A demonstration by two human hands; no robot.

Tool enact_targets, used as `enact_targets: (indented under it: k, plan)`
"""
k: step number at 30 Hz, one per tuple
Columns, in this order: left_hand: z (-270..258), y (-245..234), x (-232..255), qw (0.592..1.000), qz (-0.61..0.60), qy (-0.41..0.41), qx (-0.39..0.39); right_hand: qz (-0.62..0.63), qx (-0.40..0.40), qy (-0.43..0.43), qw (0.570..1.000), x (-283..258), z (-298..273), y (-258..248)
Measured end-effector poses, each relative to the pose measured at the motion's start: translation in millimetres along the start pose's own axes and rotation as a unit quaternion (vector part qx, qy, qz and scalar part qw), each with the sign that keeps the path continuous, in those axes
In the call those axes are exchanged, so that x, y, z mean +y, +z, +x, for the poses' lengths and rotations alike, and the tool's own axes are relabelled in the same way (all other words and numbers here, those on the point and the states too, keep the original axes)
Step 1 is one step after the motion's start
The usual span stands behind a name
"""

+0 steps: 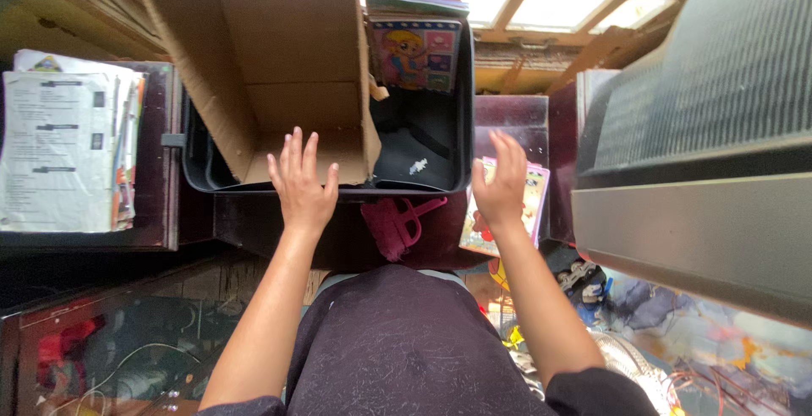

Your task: The person uses a pink duster to wipe the covers of several small notebooks and then stacks them on a table. The person also flips through the pages of some notebooks before placing them in the stack.

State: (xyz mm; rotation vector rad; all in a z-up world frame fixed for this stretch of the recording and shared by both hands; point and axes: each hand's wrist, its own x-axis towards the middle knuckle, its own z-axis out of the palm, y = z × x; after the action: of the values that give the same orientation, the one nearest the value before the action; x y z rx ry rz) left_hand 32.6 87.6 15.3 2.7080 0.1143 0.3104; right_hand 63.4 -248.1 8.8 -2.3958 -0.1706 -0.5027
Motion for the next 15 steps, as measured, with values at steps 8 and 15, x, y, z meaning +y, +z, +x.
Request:
enact_targets:
  k: [8,15]
  plan:
    - [21,8,-43,0.999,0.035,0.0,-0.011,-0.086,-0.104,-0.083,0.987,-37,131,67]
    - [28,22,-51,0.998,0.054,-0.008,-0.039,-0.17,-0.102,-0.076,0.977,-17,180,117]
